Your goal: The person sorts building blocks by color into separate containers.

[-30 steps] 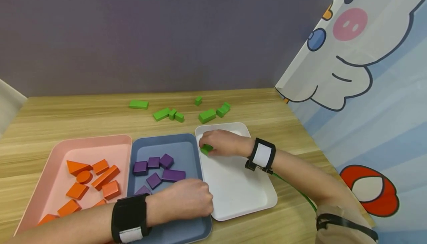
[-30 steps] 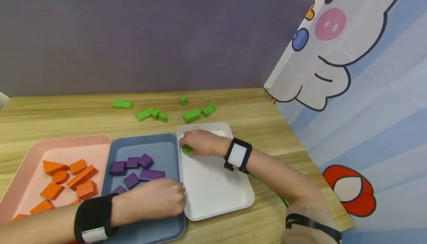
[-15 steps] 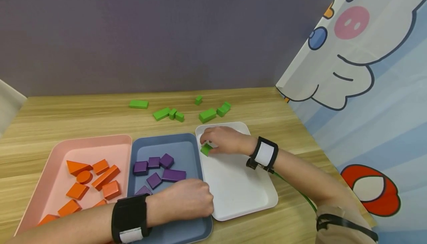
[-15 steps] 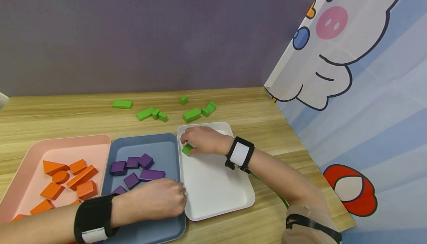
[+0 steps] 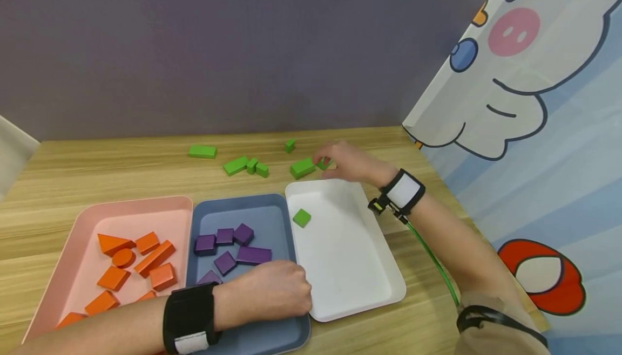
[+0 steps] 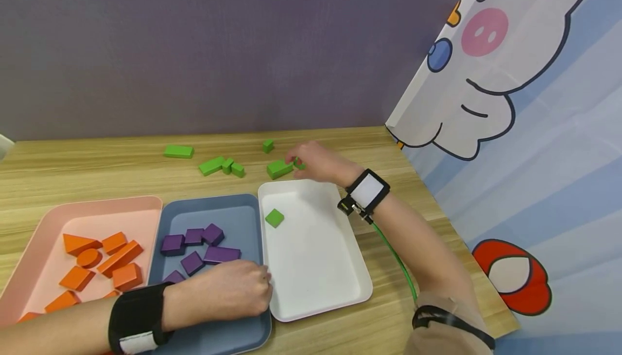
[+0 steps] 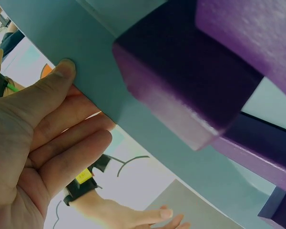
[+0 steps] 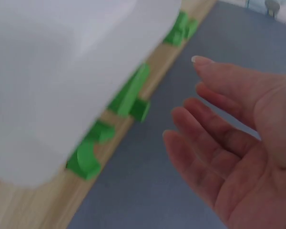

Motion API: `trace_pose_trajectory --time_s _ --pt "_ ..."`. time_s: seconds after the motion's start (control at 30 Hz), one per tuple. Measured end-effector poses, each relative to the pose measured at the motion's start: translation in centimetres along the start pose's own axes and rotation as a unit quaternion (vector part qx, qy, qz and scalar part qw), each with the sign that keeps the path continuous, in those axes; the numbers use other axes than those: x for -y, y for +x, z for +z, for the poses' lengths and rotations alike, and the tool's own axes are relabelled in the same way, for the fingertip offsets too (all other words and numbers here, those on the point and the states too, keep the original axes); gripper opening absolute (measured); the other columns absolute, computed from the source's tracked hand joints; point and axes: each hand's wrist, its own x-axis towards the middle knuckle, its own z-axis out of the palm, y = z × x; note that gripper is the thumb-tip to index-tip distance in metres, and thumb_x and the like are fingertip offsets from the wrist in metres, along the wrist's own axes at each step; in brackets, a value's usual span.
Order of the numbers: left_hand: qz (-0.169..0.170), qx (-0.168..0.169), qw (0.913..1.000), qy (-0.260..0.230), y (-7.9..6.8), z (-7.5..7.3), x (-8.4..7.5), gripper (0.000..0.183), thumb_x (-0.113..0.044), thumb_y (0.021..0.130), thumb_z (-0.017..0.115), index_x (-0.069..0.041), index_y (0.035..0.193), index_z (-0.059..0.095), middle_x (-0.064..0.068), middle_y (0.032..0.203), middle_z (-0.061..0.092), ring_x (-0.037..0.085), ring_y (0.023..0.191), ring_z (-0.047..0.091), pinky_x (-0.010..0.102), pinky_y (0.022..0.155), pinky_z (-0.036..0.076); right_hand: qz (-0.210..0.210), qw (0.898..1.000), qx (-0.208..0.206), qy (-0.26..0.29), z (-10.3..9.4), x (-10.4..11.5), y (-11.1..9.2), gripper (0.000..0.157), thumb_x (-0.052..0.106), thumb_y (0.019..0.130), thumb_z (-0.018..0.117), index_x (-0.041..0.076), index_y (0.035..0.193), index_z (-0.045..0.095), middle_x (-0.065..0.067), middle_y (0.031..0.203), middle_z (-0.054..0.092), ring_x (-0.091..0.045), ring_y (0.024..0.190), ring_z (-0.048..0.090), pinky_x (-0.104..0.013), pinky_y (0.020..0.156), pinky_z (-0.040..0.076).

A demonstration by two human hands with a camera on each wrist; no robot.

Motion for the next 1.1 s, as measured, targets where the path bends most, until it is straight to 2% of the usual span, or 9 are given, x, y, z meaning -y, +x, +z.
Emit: trace_pose_trajectory --time_s 0.17,0.33,0.5,0.6,0.67,0.9,1.0,1.1 --pt "0.000 -0.003 1.0000 0.003 0.0 0.2 -0.1 0.022 -0.022 0.081 0.065 -0.034 0.063 0.063 -0.017 0.059 0.059 0.000 0.052 0.048 0.019 0.046 0.037 0.034 0.999 0.007 0.017 -1.3 -2.2 1.1 0.030 0.010 0.078 0.074 0.006 0.107 0.065 -0.009 0.107 0.066 -0.026 0.094 0.064 -0.037 0.089 0.046" --pt "0.001 -0.005 1.0000 0.003 0.0 0.2 -0.1 0.021 -0.022 0.081 0.065 -0.034 0.064 0.064 -0.017 0.060 0.060 0.000 0.053 0.049 0.019 0.047 0.038 0.056 0.998 0.024 0.022 -1.4 -3.5 1.9 0.031 0.013 0.078 0.075 0.008 0.108 0.066 -0.008 0.109 0.066 -0.025 0.099 0.064 -0.039 0.097 0.040" --pt "0.002 -0.006 0.9999 0.016 0.0 0.2 -0.2 0.021 -0.023 0.080 0.065 -0.035 0.063 0.064 -0.018 0.060 0.060 0.000 0.053 0.049 0.020 0.047 0.038 0.062 0.998 0.031 0.004 -0.6 -4.6 2.7 0.034 0.010 0.077 0.075 0.007 0.110 0.066 -0.009 0.112 0.066 -0.029 0.103 0.061 -0.043 0.099 0.038" --pt "0.000 -0.003 0.9999 0.013 0.0 0.1 -0.2 0.021 -0.022 0.080 0.065 -0.035 0.063 0.064 -0.018 0.060 0.060 0.000 0.052 0.048 0.020 0.046 0.037 0.062 0.997 0.034 -0.003 0.5 -6.1 3.3 0.038 0.010 0.076 0.076 0.007 0.112 0.065 -0.009 0.115 0.064 -0.030 0.107 0.058 -0.041 0.095 0.042" --pt "-0.001 0.000 1.0000 0.007 0.0 0.1 -0.2 0.020 -0.021 0.080 0.065 -0.034 0.065 0.064 -0.018 0.060 0.060 -0.001 0.052 0.048 0.019 0.047 0.036 0.071 0.997 0.045 -0.001 1.1 -6.7 3.6 0.042 0.008 0.075 0.076 0.006 0.115 0.064 -0.010 0.120 0.061 -0.031 0.113 0.055 -0.040 0.098 0.041" --pt "-0.001 -0.003 1.0000 0.004 0.1 0.1 -0.4 0.021 -0.021 0.080 0.065 -0.034 0.064 0.063 -0.018 0.059 0.059 0.000 0.051 0.047 0.019 0.046 0.035 0.133 0.987 0.089 -0.008 2.1 -6.8 4.0 0.058 0.002 0.070 0.076 0.007 0.126 0.058 -0.011 0.135 0.052 -0.032 0.127 0.044 -0.043 0.107 0.032" --pt "0.000 -0.004 1.0000 0.003 0.2 0.2 -0.4 0.022 -0.021 0.080 0.065 -0.034 0.063 0.063 -0.018 0.060 0.059 -0.001 0.052 0.047 0.019 0.047 0.036 0.136 0.986 0.099 -0.010 2.3 -7.1 4.2 0.054 0.002 0.071 0.076 0.010 0.122 0.061 -0.009 0.130 0.056 -0.031 0.123 0.048 -0.043 0.105 0.035" --pt "-0.003 -0.004 1.0000 0.005 0.2 0.2 -0.4 0.022 -0.021 0.080 0.065 -0.034 0.063 0.062 -0.018 0.060 0.060 -0.001 0.052 0.047 0.019 0.047 0.036 0.125 0.987 0.102 -0.010 2.5 -7.5 4.4 0.047 0.001 0.069 0.076 0.010 0.115 0.065 -0.009 0.118 0.063 -0.029 0.113 0.055 -0.042 0.099 0.041"
